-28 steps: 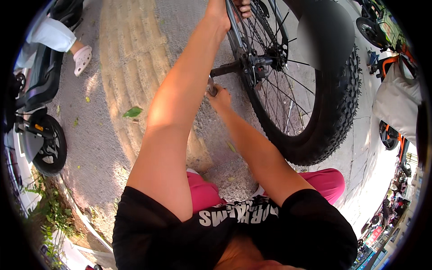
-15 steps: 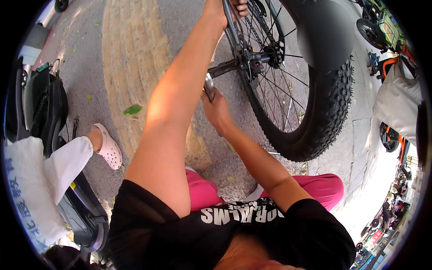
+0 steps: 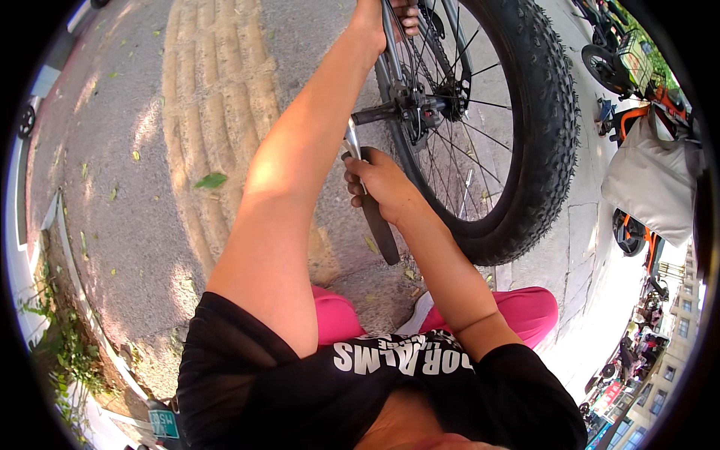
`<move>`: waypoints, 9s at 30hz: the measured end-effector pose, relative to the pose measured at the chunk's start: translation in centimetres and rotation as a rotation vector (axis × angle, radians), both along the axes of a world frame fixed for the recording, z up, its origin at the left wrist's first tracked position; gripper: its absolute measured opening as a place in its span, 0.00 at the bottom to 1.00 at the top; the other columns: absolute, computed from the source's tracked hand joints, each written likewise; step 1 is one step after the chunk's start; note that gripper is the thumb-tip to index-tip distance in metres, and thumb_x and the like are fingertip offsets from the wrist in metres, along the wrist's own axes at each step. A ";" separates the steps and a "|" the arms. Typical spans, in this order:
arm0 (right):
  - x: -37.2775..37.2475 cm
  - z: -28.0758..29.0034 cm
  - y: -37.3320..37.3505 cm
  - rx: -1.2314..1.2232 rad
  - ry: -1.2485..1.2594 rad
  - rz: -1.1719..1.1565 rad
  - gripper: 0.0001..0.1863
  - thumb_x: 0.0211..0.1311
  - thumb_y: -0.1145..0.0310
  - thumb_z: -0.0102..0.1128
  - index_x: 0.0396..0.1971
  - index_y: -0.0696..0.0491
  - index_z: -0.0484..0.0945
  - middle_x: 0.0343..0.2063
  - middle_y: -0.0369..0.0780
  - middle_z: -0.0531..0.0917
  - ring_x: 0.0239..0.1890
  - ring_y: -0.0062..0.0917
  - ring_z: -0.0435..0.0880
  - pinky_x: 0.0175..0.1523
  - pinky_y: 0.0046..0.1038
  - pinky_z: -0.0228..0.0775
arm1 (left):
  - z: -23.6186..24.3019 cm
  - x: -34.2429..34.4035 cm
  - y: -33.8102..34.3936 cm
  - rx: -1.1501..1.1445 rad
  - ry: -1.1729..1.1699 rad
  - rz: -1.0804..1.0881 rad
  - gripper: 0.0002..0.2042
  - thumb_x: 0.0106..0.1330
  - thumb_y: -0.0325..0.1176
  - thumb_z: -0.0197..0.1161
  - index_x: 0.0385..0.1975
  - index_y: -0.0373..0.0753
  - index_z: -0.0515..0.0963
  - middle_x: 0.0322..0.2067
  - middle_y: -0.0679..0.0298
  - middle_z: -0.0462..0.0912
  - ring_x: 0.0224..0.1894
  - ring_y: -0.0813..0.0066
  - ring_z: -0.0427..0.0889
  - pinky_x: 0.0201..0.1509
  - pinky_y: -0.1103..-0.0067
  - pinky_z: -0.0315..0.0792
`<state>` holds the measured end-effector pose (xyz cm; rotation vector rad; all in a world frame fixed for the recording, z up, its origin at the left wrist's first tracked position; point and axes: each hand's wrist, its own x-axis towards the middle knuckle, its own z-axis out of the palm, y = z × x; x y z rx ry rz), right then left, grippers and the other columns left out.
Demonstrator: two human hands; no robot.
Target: The person uses a wrench to loosen and tighten the rear wheel axle nuts on a bicycle. They rotate the wheel to check alignment and then spin the pedals to test the drivetrain. The bicycle remains on the sidewalk throughout the task.
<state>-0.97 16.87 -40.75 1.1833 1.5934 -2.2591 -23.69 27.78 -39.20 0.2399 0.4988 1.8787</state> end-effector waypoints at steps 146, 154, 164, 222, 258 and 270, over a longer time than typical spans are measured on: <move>20.4 -4.6 24.4 0.276 0.281 0.073 0.29 0.62 0.61 0.55 0.60 0.57 0.59 0.32 0.42 0.76 0.27 0.21 0.77 0.32 0.24 0.72 | -2.4 -2.5 -0.3 0.278 0.231 -0.229 0.11 0.69 0.31 0.40 0.45 0.33 0.66 0.24 0.68 0.59 0.24 0.76 0.58 0.32 0.77 0.55; 21.1 1.1 21.3 1.136 0.647 0.042 0.30 0.56 0.65 0.61 0.58 0.55 0.63 0.41 0.46 0.77 0.35 0.31 0.81 0.42 0.29 0.72 | -3.1 -3.0 -1.0 0.275 0.227 -0.175 0.11 0.69 0.31 0.41 0.45 0.33 0.67 0.23 0.69 0.59 0.23 0.77 0.58 0.30 0.77 0.55; -0.9 13.7 29.7 1.690 0.610 0.148 0.20 0.59 0.62 0.53 0.43 0.62 0.62 0.28 0.57 0.77 0.30 0.52 0.77 0.34 0.45 0.69 | -3.0 -2.3 -0.8 0.216 0.203 -0.098 0.11 0.68 0.31 0.43 0.44 0.33 0.67 0.21 0.70 0.60 0.22 0.78 0.59 0.28 0.78 0.55; 12.7 -15.6 28.3 0.851 0.345 -0.001 0.21 0.68 0.54 0.40 0.30 0.59 0.67 0.13 0.37 0.70 0.17 0.21 0.69 0.24 0.26 0.62 | -4.5 -3.7 -0.8 0.107 0.256 0.018 0.09 0.67 0.29 0.45 0.41 0.32 0.67 0.21 0.71 0.60 0.21 0.80 0.58 0.26 0.81 0.55; 17.2 -8.5 25.5 0.446 0.274 0.025 0.29 0.65 0.43 0.40 0.27 0.58 0.69 0.10 0.33 0.66 0.11 0.18 0.66 0.15 0.22 0.57 | -4.7 -3.8 0.2 0.319 0.130 -0.241 0.12 0.65 0.31 0.44 0.45 0.35 0.70 0.22 0.69 0.62 0.23 0.77 0.61 0.28 0.78 0.56; 17.8 -8.6 26.1 0.312 0.274 0.024 0.25 0.67 0.47 0.40 0.26 0.56 0.68 0.11 0.31 0.65 0.11 0.14 0.61 0.15 0.19 0.52 | 8.6 10.7 -10.1 -0.529 1.543 0.755 0.15 0.65 0.37 0.47 0.44 0.31 0.68 0.39 0.58 0.67 0.39 0.70 0.68 0.46 0.72 0.64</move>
